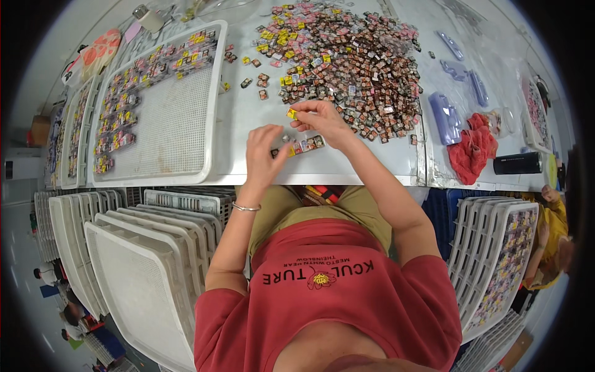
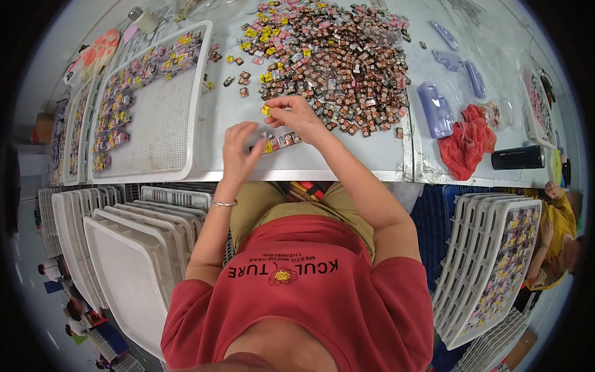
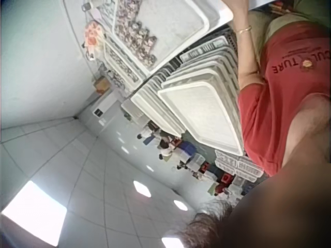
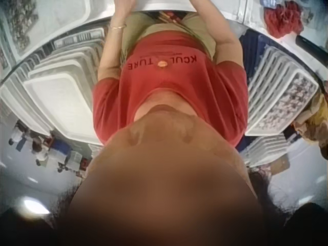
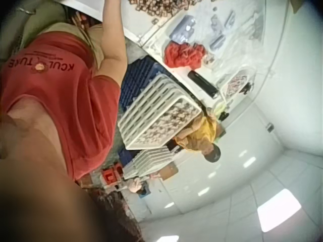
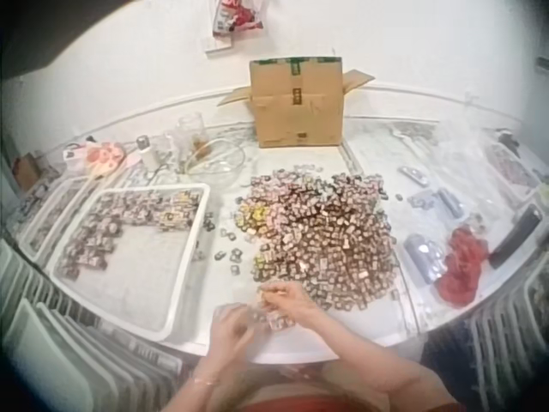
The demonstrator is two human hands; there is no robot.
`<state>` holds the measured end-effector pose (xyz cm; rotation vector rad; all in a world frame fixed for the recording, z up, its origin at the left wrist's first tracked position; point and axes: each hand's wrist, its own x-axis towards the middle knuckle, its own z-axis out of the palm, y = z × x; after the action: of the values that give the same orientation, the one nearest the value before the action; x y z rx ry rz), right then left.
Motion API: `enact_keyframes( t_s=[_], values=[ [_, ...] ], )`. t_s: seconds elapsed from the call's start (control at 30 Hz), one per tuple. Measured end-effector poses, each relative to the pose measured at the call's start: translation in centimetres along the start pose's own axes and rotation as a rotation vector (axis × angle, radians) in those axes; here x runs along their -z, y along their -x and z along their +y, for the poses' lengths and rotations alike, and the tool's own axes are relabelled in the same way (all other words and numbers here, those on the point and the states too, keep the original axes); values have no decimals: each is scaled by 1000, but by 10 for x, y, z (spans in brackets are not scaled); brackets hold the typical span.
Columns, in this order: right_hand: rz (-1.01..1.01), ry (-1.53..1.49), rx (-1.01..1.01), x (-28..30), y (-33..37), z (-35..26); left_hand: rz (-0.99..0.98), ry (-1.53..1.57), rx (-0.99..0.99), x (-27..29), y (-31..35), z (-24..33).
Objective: Sorting small colorful toy components from a pile and arranging them into a structured pattern on a white tray.
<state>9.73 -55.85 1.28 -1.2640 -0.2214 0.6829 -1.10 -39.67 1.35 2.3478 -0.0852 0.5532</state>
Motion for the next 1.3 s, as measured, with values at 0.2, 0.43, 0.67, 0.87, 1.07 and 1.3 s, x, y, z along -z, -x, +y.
enact_keyframes(
  t_s=[0.2, 0.43, 0.67, 0.87, 1.07, 1.3],
  values=[
    [107, 535, 60, 9, -4, 15, -122, -107, -185, -20, 27, 3],
    [85, 389, -45, 5, 14, 11, -103, -90, -197, -17, 30, 4],
    [36, -5, -88, -11, 24, -4, 27, 680, 376, -14, -17, 5],
    [-170, 479, 120, -9, 20, -34, -354, 897, 478, 1, -52, -12],
    [-320, 219, 66, 1, 9, -30, -220, 952, 502, -10, -49, -7],
    [-237, 333, -188, 21, -3, 3, -34, -57, -105, -15, -6, -12]
  ],
)
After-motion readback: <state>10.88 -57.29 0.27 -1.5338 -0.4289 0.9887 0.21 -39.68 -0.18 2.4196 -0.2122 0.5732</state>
